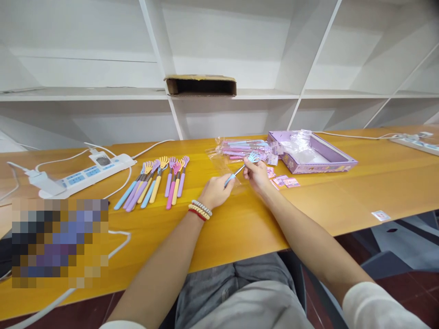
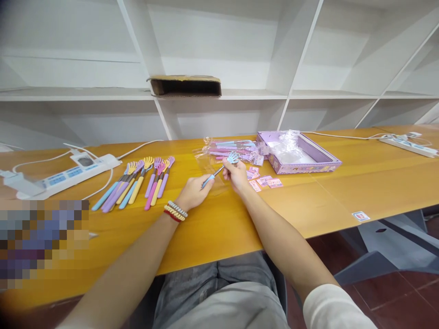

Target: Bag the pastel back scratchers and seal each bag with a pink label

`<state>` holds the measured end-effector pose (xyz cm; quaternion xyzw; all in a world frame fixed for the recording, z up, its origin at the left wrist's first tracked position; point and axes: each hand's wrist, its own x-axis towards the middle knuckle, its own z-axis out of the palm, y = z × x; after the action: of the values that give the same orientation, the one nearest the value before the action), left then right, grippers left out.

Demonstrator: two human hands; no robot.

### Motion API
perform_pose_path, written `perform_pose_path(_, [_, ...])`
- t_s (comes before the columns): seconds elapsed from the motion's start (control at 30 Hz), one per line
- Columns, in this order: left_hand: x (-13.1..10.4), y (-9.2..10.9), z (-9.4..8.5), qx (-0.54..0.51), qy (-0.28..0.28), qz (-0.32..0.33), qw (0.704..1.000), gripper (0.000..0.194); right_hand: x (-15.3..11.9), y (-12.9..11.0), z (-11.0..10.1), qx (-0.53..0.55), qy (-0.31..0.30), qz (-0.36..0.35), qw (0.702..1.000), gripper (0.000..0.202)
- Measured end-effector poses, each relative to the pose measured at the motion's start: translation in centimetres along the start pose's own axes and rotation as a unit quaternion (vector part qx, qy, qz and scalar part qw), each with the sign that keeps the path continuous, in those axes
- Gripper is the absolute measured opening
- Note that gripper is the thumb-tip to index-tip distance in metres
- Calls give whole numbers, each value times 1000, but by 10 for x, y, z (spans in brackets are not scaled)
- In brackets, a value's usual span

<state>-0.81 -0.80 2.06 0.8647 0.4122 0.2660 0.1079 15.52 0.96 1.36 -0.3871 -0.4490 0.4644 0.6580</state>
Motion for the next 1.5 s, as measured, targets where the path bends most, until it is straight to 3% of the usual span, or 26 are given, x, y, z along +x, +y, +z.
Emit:
perform_pose_path(0.13, [-2, 13, 2, -13, 6, 37, 999, 32, -6, 1, 4, 23, -85, 17, 996, 29])
perform_pose_path(0.37, [-3, 17, 8, 23, 6, 40, 999, 30, -11, -3, 5, -153, -133, -36, 979, 28])
perform_pose_path(0.53, [-2, 16, 10, 0, 20, 49, 999, 28, -17, -10, 2, -210, -268, -66, 938, 42])
perform_pose_path(0.6, [-2, 15, 10, -20, 31, 58, 998, 29, -19, -10, 4, -211, -284, -58, 934, 48])
perform_pose_path(0.8, [1, 9, 7, -50, 37, 59, 996, 25, -18, -2, 9, -204, -261, -32, 943, 48])
perform_pose_path(0.97, [-1, 19, 4, -51, 7, 82, 995, 31, -3, -4, -6, -135, -234, 31, 962, 44])
perform_pose_path(1.17, [-6, 30, 20, -11, -33, 94, 995, 45, 18, -23, -35, 35, -102, 46, 993, 40])
perform_pose_path(1.3, [-9, 28, 30, 8, -97, 145, 985, 60, 20, -24, -35, 51, -12, 62, 997, 33])
perform_pose_path(1.4, [-10, 26, 33, 15, -133, 159, 978, 58, 17, -23, -27, 23, -18, 83, 996, 30])
perform_pose_path(1.5, [-10, 24, 33, 10, -131, 150, 980, 51, 14, -22, -21, -16, -44, 80, 996, 26])
